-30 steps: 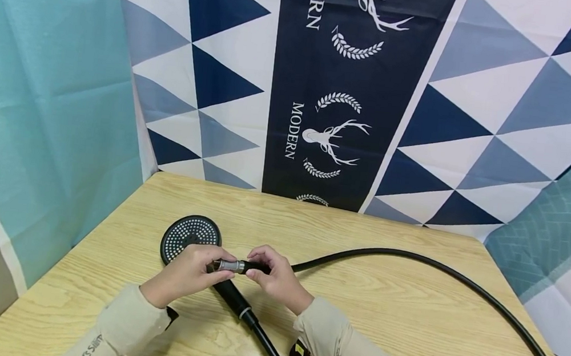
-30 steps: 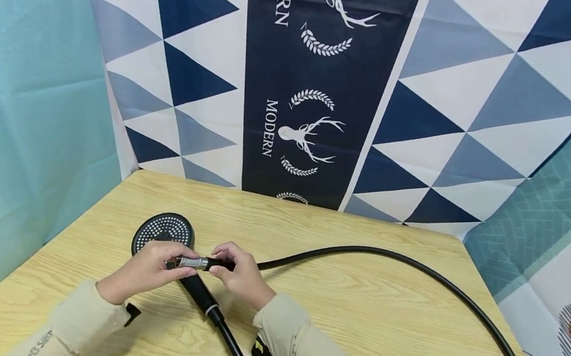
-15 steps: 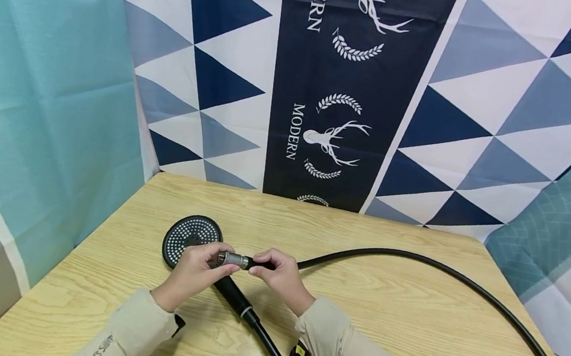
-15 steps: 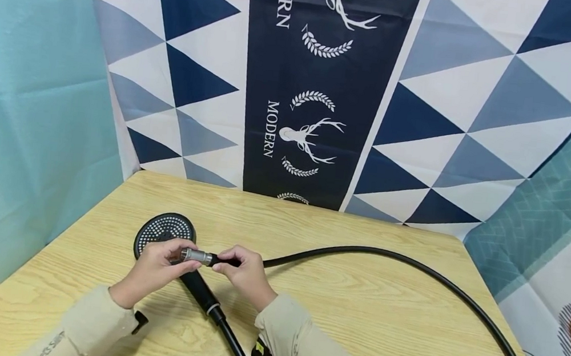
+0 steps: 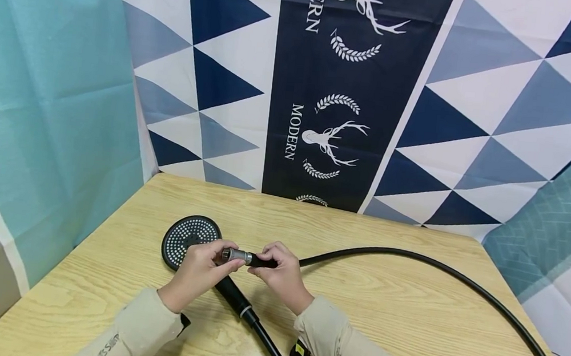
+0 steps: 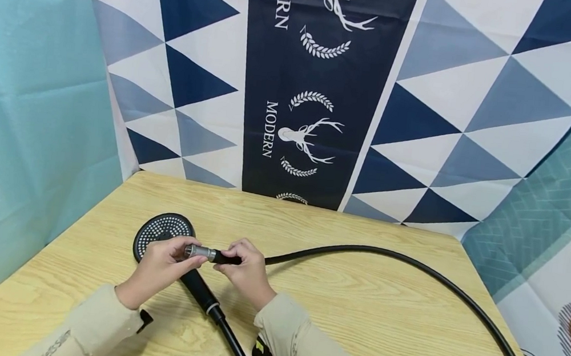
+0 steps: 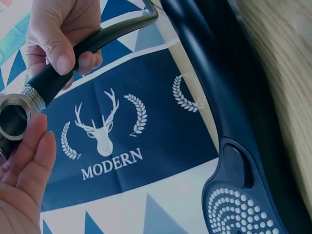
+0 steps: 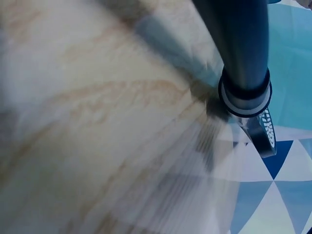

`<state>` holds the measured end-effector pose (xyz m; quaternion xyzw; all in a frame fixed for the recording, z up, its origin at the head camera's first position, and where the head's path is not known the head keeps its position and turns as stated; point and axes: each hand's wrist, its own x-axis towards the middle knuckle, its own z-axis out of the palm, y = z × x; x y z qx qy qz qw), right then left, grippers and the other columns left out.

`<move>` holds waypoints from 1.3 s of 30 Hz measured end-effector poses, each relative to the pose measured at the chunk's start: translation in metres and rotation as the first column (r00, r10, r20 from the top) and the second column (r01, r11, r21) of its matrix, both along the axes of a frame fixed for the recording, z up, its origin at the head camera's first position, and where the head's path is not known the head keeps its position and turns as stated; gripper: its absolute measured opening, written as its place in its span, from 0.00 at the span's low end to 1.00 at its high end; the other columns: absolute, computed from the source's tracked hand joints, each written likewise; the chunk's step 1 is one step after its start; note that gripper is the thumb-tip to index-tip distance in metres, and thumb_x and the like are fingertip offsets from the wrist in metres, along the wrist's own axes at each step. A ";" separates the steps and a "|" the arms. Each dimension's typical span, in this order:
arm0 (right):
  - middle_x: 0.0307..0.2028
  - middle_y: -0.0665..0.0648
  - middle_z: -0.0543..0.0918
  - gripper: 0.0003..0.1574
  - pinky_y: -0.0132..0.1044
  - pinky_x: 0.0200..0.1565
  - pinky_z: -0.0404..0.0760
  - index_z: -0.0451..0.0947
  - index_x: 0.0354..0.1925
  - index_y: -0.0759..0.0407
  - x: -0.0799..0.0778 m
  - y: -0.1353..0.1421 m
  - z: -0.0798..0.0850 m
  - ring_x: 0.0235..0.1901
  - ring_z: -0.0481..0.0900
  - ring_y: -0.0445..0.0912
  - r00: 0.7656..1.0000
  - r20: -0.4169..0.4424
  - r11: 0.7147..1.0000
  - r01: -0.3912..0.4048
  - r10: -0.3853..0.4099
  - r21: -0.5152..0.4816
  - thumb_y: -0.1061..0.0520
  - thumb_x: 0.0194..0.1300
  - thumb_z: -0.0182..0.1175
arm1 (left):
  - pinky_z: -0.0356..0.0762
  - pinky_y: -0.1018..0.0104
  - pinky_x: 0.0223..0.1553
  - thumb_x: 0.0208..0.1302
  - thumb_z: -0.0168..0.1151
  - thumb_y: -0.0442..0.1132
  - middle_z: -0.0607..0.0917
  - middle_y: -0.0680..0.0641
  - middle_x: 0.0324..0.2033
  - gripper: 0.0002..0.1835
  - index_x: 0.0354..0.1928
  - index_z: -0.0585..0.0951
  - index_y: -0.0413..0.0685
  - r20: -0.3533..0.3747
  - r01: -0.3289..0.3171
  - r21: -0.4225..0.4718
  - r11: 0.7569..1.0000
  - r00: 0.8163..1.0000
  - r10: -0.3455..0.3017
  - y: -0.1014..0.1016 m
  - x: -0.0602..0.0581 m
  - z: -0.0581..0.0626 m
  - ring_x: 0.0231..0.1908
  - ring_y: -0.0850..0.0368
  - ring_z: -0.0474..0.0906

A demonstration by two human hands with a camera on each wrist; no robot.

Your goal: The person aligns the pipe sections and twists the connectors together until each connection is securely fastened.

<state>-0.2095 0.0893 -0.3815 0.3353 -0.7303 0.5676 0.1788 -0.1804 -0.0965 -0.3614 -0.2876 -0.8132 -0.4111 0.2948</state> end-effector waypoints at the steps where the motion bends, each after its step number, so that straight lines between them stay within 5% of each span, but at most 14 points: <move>1: 0.31 0.66 0.77 0.15 0.46 0.36 0.83 0.80 0.28 0.75 0.003 0.000 0.004 0.34 0.78 0.49 1.000 0.008 1.000 0.005 -0.005 -0.008 0.80 0.38 0.70 | 0.73 0.78 0.22 0.46 0.74 0.26 0.83 0.47 0.23 0.13 0.35 0.81 0.35 0.003 -0.007 -0.003 1.000 1.000 0.007 0.000 0.000 0.001 0.20 0.65 0.78; 7: 0.30 0.67 0.80 0.13 0.36 0.37 0.82 0.81 0.28 0.77 0.015 -0.001 0.021 0.34 0.80 0.47 0.999 0.004 0.999 0.033 -0.032 -0.027 0.80 0.38 0.70 | 0.74 0.76 0.21 0.47 0.73 0.26 0.83 0.47 0.25 0.13 0.35 0.81 0.36 0.066 -0.014 0.010 1.000 0.998 0.014 0.001 0.002 0.003 0.20 0.66 0.78; 15: 0.35 0.67 0.84 0.15 0.35 0.40 0.82 0.83 0.33 0.74 -0.004 0.003 -0.003 0.39 0.83 0.52 0.996 0.086 0.999 0.020 -0.017 -0.033 0.75 0.42 0.72 | 0.75 0.74 0.22 0.47 0.73 0.26 0.84 0.47 0.25 0.12 0.35 0.81 0.36 0.098 -0.011 0.019 1.000 0.995 0.010 0.001 0.002 0.007 0.20 0.65 0.78; 27: 0.36 0.66 0.85 0.18 0.36 0.41 0.82 0.82 0.37 0.75 -0.003 0.012 -0.005 0.39 0.83 0.53 0.991 0.134 0.999 -0.031 0.029 0.018 0.74 0.43 0.72 | 0.75 0.75 0.21 0.49 0.72 0.28 0.84 0.48 0.25 0.11 0.36 0.81 0.37 0.126 0.029 0.020 0.999 0.992 -0.031 0.004 0.004 0.005 0.21 0.65 0.79; 39: 0.36 0.67 0.84 0.17 0.36 0.39 0.80 0.80 0.40 0.73 -0.005 0.020 0.001 0.35 0.82 0.45 0.937 0.346 0.996 -0.072 0.051 0.046 0.72 0.49 0.70 | 0.76 0.74 0.23 0.47 0.73 0.28 0.85 0.46 0.26 0.13 0.37 0.82 0.36 0.117 0.020 -0.009 1.000 0.993 -0.019 0.008 0.001 0.006 0.23 0.64 0.80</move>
